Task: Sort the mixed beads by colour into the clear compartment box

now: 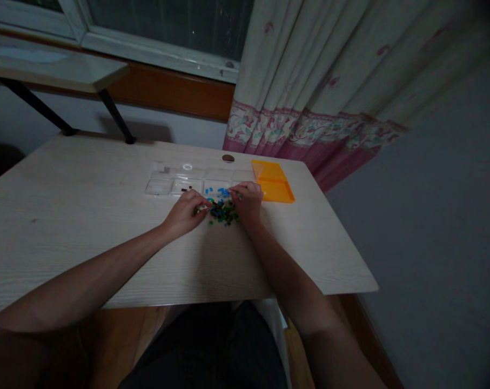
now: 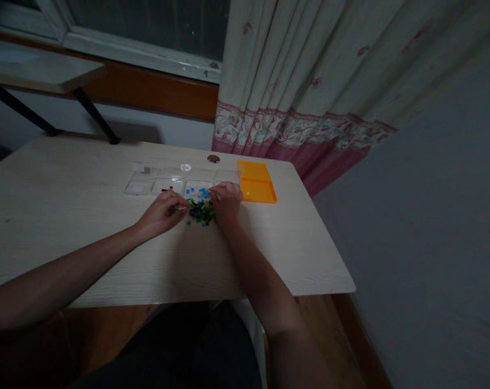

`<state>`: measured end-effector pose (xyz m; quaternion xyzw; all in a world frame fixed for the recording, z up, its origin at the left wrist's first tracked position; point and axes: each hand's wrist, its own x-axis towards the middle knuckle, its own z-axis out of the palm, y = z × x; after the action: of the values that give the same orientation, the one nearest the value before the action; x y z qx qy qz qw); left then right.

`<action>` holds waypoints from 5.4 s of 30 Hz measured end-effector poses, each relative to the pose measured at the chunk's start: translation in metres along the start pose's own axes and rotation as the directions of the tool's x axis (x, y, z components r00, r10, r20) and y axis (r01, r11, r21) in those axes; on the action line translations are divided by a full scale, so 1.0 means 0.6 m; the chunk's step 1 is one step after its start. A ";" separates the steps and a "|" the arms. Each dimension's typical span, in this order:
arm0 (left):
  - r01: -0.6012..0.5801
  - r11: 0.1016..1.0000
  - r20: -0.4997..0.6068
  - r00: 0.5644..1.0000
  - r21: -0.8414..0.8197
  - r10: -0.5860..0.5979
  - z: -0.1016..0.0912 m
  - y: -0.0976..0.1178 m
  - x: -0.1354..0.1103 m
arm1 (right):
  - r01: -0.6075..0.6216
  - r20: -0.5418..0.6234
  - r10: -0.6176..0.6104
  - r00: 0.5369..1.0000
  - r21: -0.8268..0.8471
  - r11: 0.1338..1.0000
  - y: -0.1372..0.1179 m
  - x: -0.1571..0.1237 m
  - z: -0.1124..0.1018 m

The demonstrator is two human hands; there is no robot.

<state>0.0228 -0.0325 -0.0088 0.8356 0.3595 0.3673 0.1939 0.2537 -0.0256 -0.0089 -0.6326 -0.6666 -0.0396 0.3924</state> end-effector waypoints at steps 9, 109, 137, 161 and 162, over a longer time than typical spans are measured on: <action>-0.034 0.996 0.054 0.998 0.084 0.030 0.003 -0.009 -0.002 | -0.009 0.020 0.010 1.000 -0.021 1.000 0.003 -0.001 0.006; -0.071 0.969 0.154 0.988 0.237 0.035 0.002 0.007 -0.001 | 0.048 0.095 -0.051 0.994 0.031 0.998 -0.009 -0.002 -0.002; -0.312 0.941 0.374 0.895 0.134 0.244 -0.053 0.024 0.002 | 0.304 0.119 -0.331 0.936 0.198 0.932 -0.025 -0.015 -0.014; -0.334 0.860 0.327 0.921 0.386 0.211 -0.035 0.011 0.004 | 0.233 0.142 -0.257 0.956 0.166 0.958 -0.026 -0.013 -0.019; -0.305 0.879 0.301 0.933 0.366 0.199 -0.033 0.010 0.005 | 0.244 0.147 -0.268 0.952 0.164 0.956 -0.026 -0.014 -0.019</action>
<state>0.0117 -0.0332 0.0091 0.9375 0.2873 0.1962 0.0105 0.2443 -0.0419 0.0008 -0.5118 -0.7747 0.0110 0.3711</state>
